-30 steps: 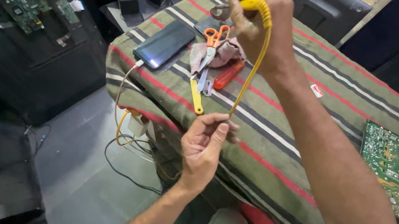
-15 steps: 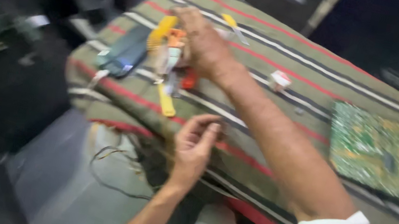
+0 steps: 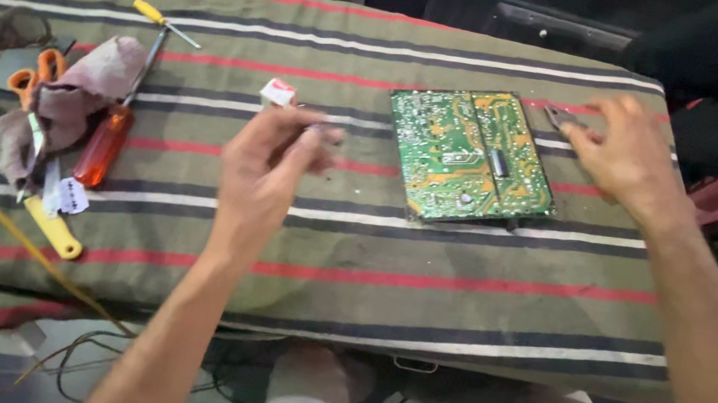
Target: The person repairs a circuit board on a cloth-covered workbench. They hold the board steady with one hand while applying a yellow soldering iron to its underside, feed solder to the joints, flip the board over to work on the other side, and use pliers to grip and adjust components and leads.
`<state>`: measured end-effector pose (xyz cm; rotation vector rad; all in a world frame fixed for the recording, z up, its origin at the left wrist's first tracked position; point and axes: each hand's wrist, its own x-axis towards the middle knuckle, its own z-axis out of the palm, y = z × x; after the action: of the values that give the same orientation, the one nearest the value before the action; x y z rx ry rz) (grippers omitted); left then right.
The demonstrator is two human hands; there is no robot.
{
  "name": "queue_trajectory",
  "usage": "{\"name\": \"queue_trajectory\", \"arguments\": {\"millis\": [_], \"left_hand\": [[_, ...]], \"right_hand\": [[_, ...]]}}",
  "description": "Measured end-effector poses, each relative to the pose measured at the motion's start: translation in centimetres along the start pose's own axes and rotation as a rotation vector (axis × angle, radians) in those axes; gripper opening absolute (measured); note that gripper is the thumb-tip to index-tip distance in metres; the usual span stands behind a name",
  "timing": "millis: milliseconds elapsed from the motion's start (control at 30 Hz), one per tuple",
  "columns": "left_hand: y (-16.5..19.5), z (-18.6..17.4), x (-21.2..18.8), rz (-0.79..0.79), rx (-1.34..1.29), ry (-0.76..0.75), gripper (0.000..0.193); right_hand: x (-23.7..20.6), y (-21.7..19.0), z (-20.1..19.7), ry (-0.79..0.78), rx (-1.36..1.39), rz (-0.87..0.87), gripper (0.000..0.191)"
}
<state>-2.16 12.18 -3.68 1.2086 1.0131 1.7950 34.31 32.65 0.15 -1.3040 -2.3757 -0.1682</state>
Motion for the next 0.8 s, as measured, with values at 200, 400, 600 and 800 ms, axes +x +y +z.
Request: {"name": "queue_trajectory", "arguments": {"millis": [200, 400, 600, 800], "left_hand": [[-3.8, 5.6, 8.9, -0.223, -0.115, -0.318, 0.018], [-8.2, 7.0, 10.8, -0.235, -0.205, -0.415, 0.021], [-9.2, 6.0, 11.0, -0.244, -0.286, -0.405, 0.022], [-9.2, 6.6, 10.5, -0.251, -0.321, -0.386, 0.022]], "right_hand": [[-2.0, 4.3, 2.0, -0.196, -0.143, 0.072, 0.049], [-2.2, 6.9, 5.1, -0.015, -0.354, -0.103, 0.053], [0.6, 6.6, 4.2, 0.012, 0.009, 0.111, 0.026], [-0.2, -1.7, 1.7, 0.015, 0.077, -0.095, 0.041]]}}
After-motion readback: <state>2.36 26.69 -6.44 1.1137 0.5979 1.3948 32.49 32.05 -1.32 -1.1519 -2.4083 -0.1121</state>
